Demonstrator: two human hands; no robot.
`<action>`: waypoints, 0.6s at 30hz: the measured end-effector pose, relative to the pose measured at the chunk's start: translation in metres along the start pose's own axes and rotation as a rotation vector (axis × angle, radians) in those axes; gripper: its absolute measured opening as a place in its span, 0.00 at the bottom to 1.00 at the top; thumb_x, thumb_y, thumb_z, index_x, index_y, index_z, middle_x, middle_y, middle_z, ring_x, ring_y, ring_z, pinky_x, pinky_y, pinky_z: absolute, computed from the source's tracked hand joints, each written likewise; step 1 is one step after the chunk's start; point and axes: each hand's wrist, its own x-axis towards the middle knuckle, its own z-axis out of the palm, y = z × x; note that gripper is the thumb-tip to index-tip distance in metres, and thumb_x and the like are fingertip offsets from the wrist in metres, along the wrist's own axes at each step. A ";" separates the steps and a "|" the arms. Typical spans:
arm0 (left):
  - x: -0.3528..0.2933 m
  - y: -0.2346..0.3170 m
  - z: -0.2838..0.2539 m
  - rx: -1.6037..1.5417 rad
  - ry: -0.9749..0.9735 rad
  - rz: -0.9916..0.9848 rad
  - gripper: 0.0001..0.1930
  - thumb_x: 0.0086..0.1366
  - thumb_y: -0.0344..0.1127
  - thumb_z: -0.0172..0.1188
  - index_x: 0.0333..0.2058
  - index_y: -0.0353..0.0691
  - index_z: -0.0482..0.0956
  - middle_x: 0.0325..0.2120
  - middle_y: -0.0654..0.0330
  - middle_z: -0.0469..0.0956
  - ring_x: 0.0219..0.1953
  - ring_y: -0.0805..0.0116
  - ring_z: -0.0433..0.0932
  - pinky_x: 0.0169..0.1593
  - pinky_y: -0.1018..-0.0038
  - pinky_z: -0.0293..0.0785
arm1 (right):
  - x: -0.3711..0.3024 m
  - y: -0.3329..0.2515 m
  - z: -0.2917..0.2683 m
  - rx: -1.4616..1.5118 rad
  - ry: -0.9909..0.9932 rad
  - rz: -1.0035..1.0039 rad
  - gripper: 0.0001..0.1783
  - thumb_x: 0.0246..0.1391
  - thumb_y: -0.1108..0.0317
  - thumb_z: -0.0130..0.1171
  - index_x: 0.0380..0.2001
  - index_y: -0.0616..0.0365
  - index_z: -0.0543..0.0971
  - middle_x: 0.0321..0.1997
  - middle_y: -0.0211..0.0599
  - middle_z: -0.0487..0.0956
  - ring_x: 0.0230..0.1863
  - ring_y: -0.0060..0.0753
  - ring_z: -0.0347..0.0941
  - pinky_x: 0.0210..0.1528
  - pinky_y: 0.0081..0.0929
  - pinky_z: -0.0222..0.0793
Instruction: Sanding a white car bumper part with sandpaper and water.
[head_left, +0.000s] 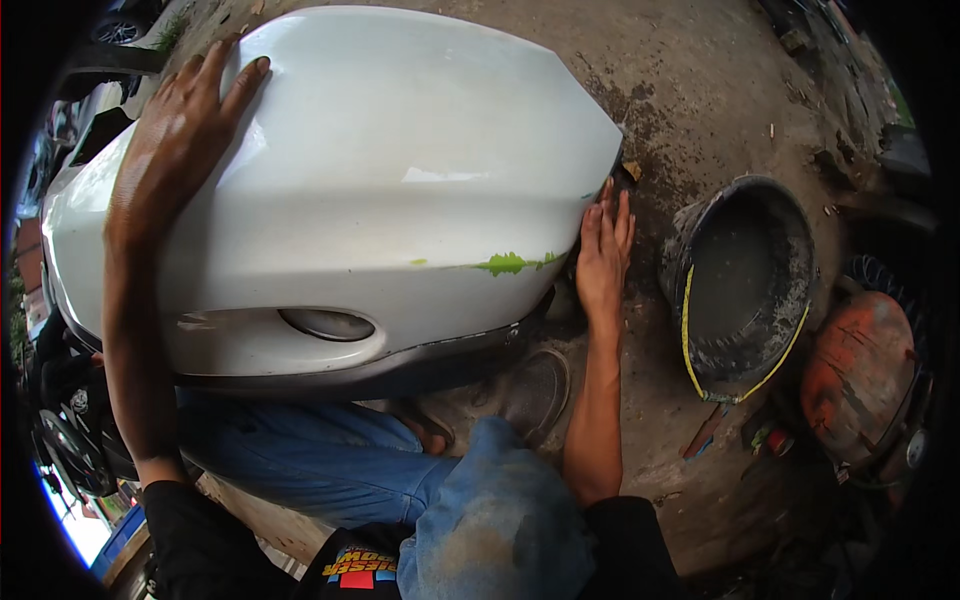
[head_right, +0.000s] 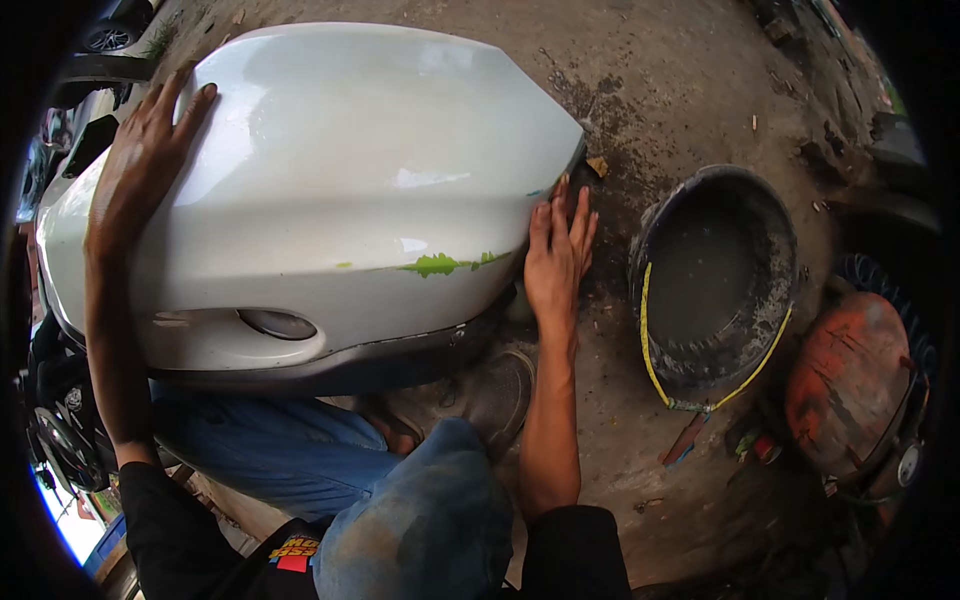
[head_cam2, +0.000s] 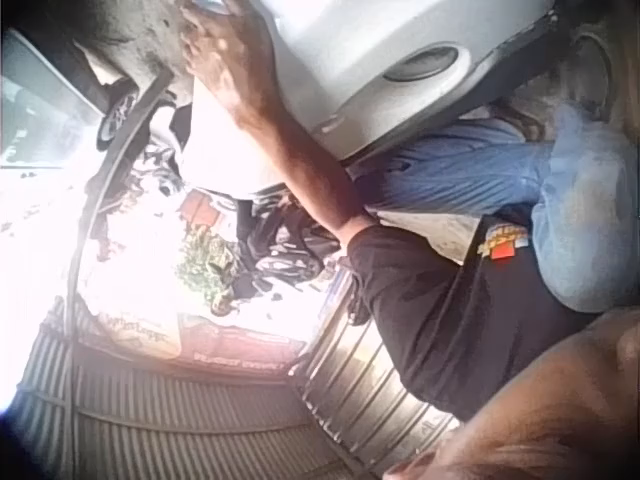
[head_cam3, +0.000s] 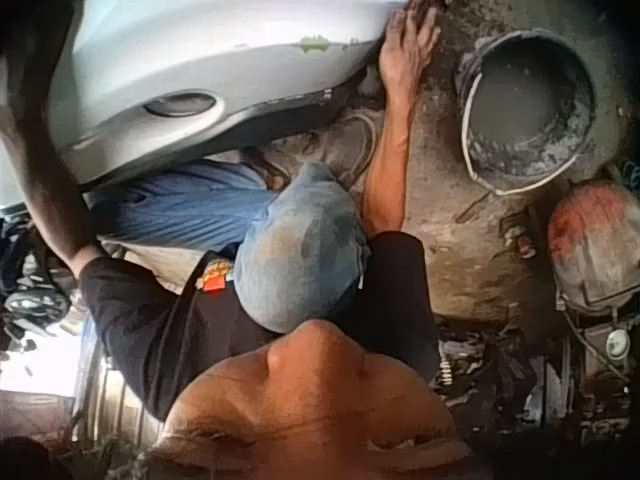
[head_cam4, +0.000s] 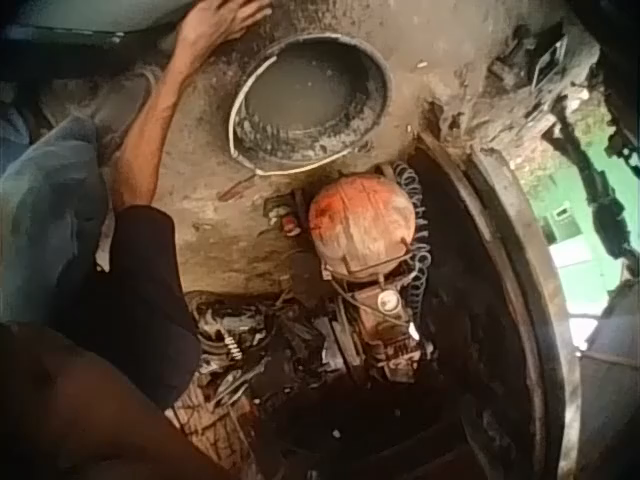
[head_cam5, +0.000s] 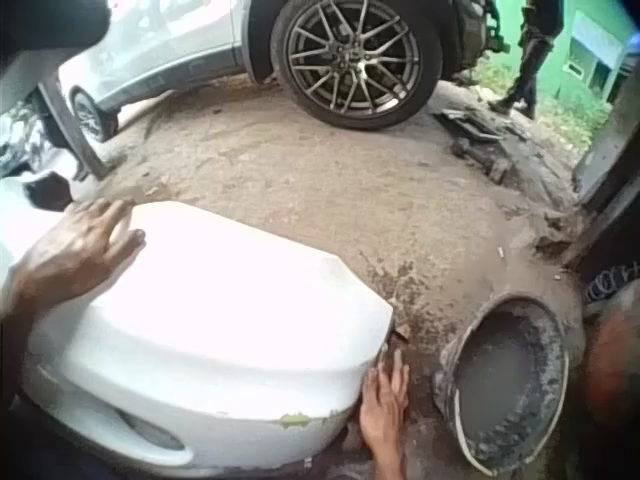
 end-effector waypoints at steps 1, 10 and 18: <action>0.003 0.007 -0.002 -0.148 -0.035 -0.108 0.33 0.71 0.23 0.63 0.73 0.49 0.71 0.71 0.43 0.70 0.69 0.43 0.75 0.72 0.56 0.74 | -0.001 0.003 0.000 0.040 -0.026 0.035 0.40 0.79 0.31 0.31 0.83 0.37 0.61 0.89 0.44 0.50 0.89 0.56 0.36 0.87 0.55 0.33; -0.007 -0.006 0.018 -0.089 -0.012 -0.055 0.32 0.71 0.24 0.61 0.73 0.50 0.71 0.75 0.47 0.66 0.72 0.43 0.72 0.73 0.55 0.72 | 0.000 -0.001 -0.001 0.054 -0.029 0.062 0.42 0.77 0.28 0.29 0.82 0.36 0.61 0.90 0.44 0.48 0.89 0.60 0.37 0.88 0.53 0.35; -0.008 -0.011 0.011 -0.043 -0.020 -0.035 0.30 0.73 0.25 0.59 0.72 0.49 0.72 0.74 0.47 0.67 0.71 0.44 0.72 0.73 0.56 0.72 | 0.000 -0.014 0.004 0.111 -0.005 0.027 0.43 0.79 0.31 0.28 0.82 0.44 0.62 0.88 0.49 0.51 0.89 0.54 0.39 0.89 0.49 0.30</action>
